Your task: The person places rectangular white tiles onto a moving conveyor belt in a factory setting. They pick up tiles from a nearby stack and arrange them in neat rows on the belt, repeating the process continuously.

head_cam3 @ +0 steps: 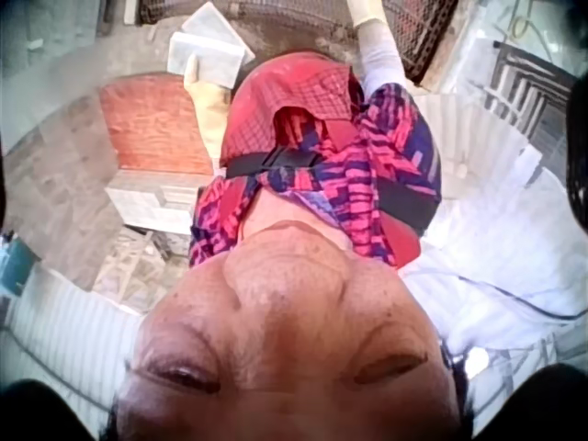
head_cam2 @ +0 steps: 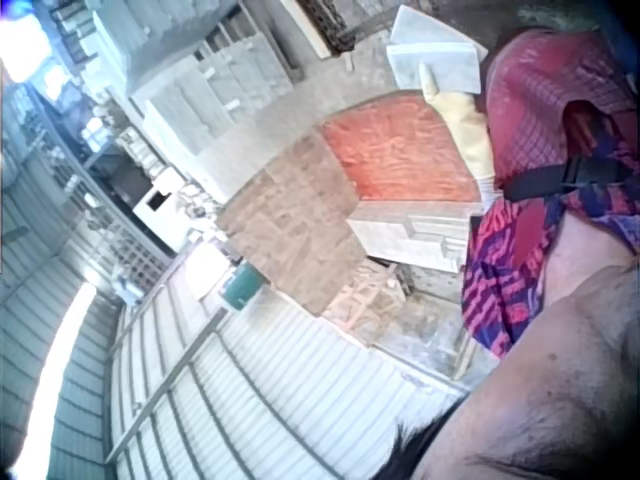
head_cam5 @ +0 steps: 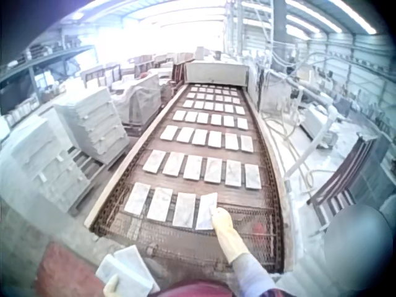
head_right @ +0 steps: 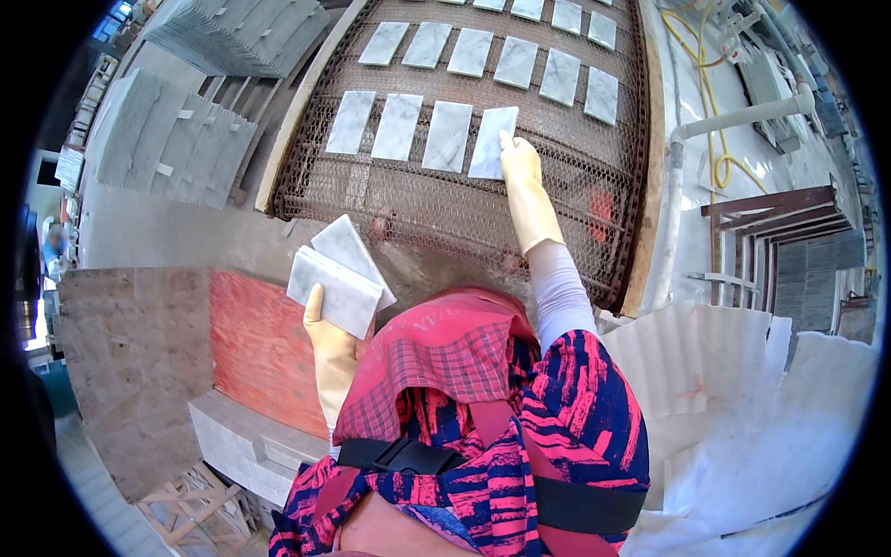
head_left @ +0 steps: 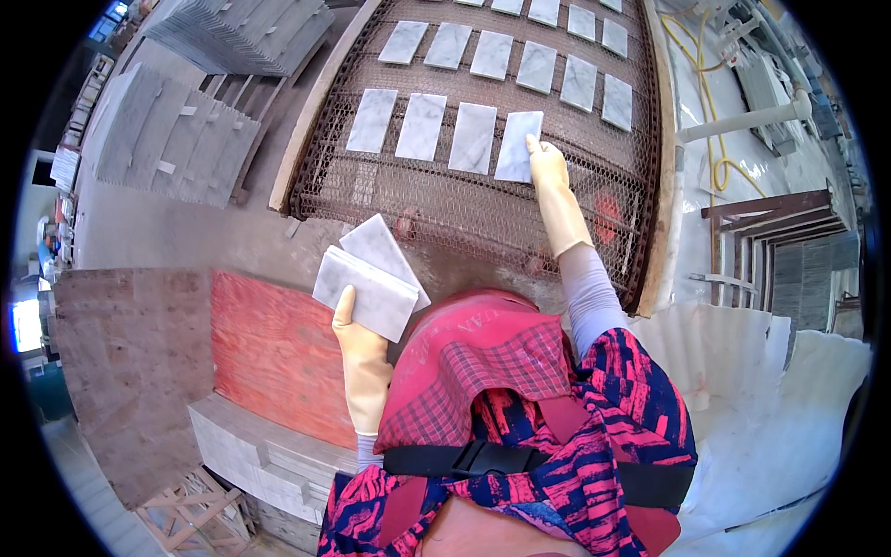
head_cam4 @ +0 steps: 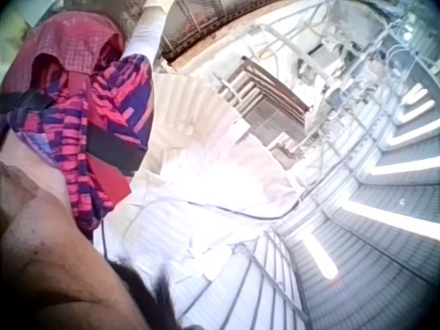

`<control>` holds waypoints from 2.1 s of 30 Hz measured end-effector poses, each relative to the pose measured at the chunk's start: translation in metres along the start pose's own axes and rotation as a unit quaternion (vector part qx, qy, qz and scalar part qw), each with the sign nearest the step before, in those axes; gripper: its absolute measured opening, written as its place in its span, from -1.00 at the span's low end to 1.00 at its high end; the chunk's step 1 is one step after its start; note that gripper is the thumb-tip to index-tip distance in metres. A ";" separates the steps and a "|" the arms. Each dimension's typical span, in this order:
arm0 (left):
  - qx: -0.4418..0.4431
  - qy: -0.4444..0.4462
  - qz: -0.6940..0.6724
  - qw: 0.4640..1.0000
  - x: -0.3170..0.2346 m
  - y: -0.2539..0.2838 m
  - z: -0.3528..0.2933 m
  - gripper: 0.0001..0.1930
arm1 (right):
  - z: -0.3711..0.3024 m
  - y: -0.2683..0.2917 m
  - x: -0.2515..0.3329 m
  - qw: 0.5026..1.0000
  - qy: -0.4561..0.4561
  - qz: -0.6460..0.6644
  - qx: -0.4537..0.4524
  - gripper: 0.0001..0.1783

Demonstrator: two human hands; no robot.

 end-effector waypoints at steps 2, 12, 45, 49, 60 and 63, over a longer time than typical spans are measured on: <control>-0.001 -0.008 0.025 1.000 -0.005 -0.005 -0.009 -0.56 | -0.002 0.009 -0.003 0.999 0.028 -0.035 -0.003 -0.42; 0.157 0.075 -0.086 0.981 0.001 -0.031 0.002 -0.46 | -0.200 -0.030 0.056 0.843 0.086 0.123 0.517 -0.56; 0.349 0.085 -0.022 0.933 -0.009 -0.178 -0.005 -0.02 | -0.199 0.011 0.074 0.742 0.188 0.193 0.614 -0.55; 0.327 0.094 0.012 0.940 -0.019 -0.198 -0.016 -0.03 | -0.204 0.014 0.072 0.783 0.097 0.265 0.555 -0.56; 0.234 0.198 -0.084 0.948 -0.001 -0.136 0.032 -0.31 | -0.137 0.080 0.065 0.977 0.152 0.148 0.026 -0.46; 0.255 0.183 -0.099 0.944 -0.018 -0.131 0.033 -0.32 | -0.115 0.110 0.044 0.988 0.103 0.083 -0.075 -0.45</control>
Point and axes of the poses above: each hand's wrist, its own z-axis towards the middle knuckle, its own y-axis out of the back of the hand, x = y × z, the point moved 4 cm from there along z, towards the middle knuckle, and after that the axes turned 1 degree about -z, right-handed, at the moved point
